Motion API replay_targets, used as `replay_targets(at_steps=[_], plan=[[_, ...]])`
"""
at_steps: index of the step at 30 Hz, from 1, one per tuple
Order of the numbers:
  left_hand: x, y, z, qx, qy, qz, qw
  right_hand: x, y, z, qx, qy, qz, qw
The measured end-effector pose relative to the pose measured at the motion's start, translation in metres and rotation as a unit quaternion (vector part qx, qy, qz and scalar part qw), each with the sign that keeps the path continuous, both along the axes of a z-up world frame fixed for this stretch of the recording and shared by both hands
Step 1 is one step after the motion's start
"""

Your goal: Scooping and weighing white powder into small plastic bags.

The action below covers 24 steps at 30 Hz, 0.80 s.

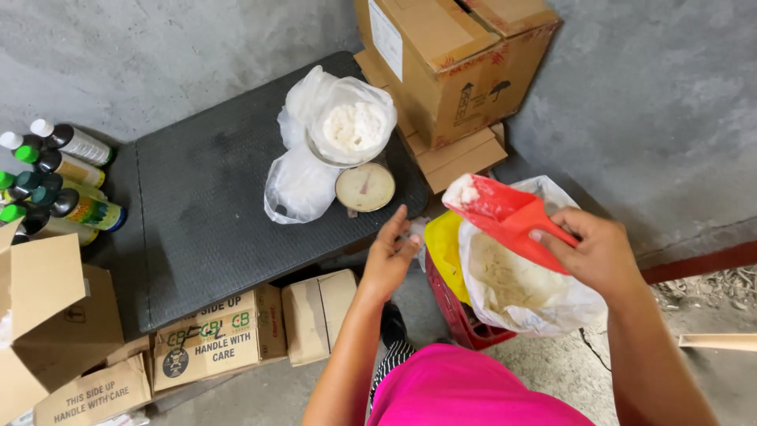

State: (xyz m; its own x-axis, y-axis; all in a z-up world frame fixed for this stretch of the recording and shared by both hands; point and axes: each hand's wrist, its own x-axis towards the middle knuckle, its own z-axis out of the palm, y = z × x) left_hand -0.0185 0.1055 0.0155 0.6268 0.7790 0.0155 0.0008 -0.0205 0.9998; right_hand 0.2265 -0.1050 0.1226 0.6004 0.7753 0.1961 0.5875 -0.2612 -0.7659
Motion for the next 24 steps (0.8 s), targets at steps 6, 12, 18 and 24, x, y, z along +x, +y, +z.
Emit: replay_targets(at_steps=[6,12,18,24], plan=[[-0.017,0.054,0.023,0.043,-0.004,0.065,0.997,-0.004,0.079,0.025,0.002,0.011,0.027,1.0],[-0.024,0.109,0.017,0.071,-0.006,0.105,0.992,-0.001,0.16,0.032,-0.002,-0.016,0.089,0.996],[-0.022,0.144,0.025,0.06,0.037,0.115,0.991,-0.01,0.234,0.054,-0.074,-0.134,0.127,0.98],[-0.012,0.184,0.017,0.04,0.028,0.101,0.994,-0.026,0.295,0.061,-0.048,-0.373,0.195,0.906]])
